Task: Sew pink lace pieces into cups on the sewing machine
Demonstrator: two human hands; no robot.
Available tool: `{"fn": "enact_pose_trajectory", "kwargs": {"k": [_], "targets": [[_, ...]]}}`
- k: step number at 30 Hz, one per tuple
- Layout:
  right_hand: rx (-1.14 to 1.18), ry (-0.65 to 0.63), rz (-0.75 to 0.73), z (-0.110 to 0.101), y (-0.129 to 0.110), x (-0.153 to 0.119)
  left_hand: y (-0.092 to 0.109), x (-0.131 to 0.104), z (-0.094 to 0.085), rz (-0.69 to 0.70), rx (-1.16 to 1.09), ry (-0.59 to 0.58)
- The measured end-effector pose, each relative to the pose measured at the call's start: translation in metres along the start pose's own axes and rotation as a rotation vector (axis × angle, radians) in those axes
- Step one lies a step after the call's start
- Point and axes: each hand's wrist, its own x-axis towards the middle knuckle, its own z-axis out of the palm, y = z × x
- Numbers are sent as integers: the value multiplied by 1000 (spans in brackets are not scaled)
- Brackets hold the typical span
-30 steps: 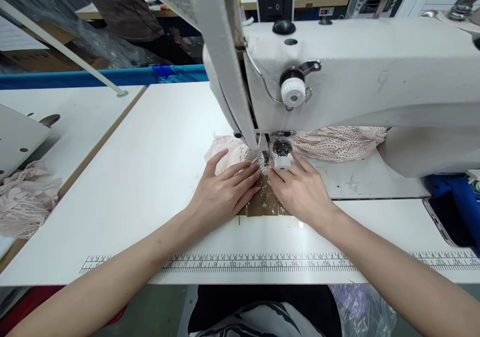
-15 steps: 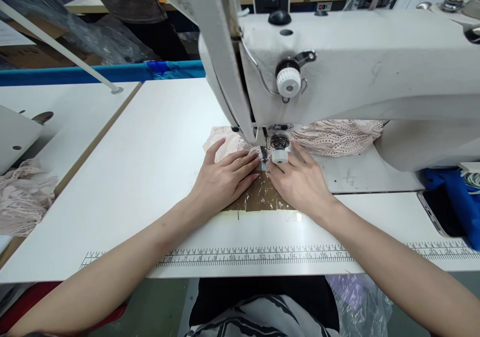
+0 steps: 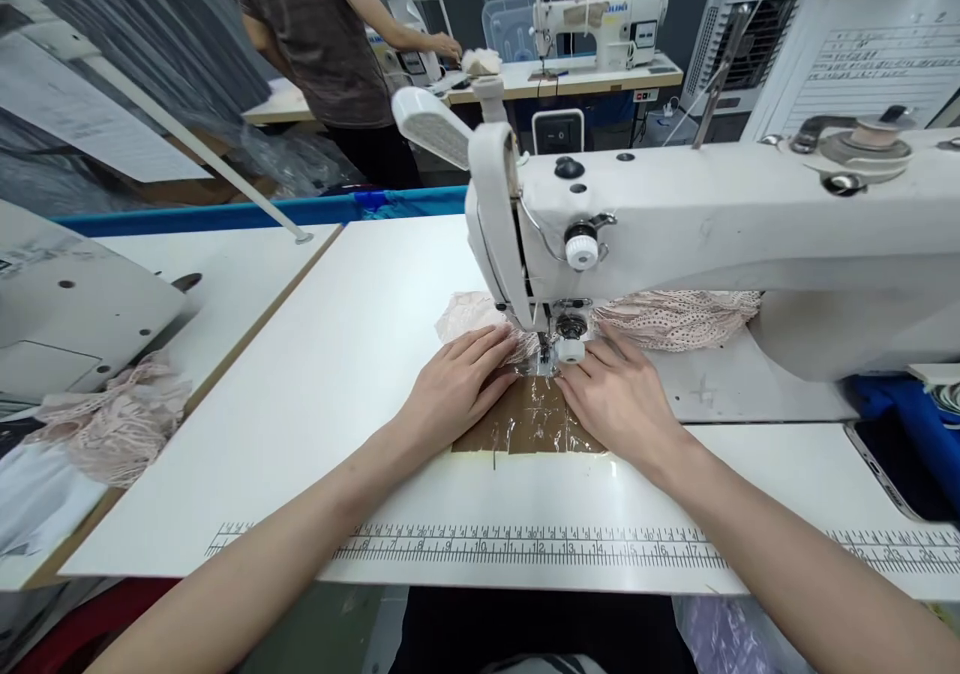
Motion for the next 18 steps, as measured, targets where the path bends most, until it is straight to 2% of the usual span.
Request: {"fn": "enact_pose_trajectory", "kwargs": {"k": [4, 7, 9, 12, 15, 18], "targets": [[3, 11, -5, 1, 0, 0, -3, -3, 1, -55, 31, -98], [4, 26, -9, 1, 1, 0, 2, -7, 0, -82, 77, -117], [12, 36, -20, 0, 2, -1, 7, -11, -5, -131, 123, -104], [34, 74, -49, 0, 3, -4, 9, -18, -22, -261, 149, -132], [97, 104, -89, 1, 2, -7, -10, -23, -43, -375, 128, -145], [197, 95, -146, 3, -3, -10, -45, -25, -51, -479, 146, -73]]}}
